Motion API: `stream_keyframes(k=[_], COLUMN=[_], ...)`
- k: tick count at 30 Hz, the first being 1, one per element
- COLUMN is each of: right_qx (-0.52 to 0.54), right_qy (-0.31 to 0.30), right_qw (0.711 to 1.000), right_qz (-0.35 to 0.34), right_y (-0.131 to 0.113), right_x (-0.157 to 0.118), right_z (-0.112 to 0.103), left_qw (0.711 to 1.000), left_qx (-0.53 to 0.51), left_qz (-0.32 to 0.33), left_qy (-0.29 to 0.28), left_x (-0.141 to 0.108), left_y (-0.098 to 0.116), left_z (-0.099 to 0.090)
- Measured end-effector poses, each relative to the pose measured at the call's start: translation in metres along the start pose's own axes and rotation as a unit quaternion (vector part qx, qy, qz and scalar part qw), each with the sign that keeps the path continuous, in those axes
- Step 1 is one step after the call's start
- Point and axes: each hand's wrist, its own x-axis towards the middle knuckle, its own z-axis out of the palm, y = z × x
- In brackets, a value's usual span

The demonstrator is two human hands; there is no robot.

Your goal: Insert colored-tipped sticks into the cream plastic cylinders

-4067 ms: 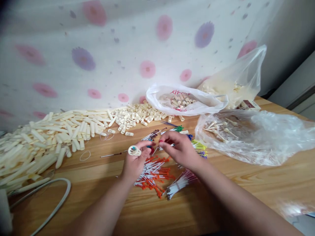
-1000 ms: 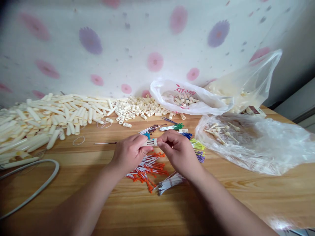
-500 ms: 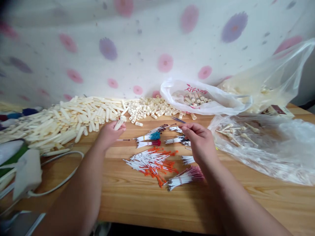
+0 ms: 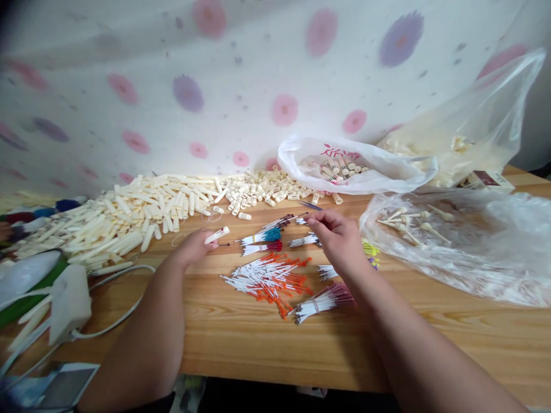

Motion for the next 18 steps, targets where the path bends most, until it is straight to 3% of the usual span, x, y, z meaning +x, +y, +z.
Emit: stream_keyframes(k=[8, 18], right_qx=[-0.109, -0.234], right_qy=[-0.053, -0.158], right_qw=[0.992, 0.94], right_qz=[-0.045, -0.193], right_y=[0.0, 0.01], right_x=[0.0, 0.0], right_z=[0.0, 0.002], left_qw=[0.996, 0.987], left_qx=[-0.017, -0.028], left_qz=[0.033, 0.038], left_qy=[-0.08, -0.152], left_x=[-0.007, -0.012], left_y=[0.011, 0.033], left_z=[-0.01, -0.002])
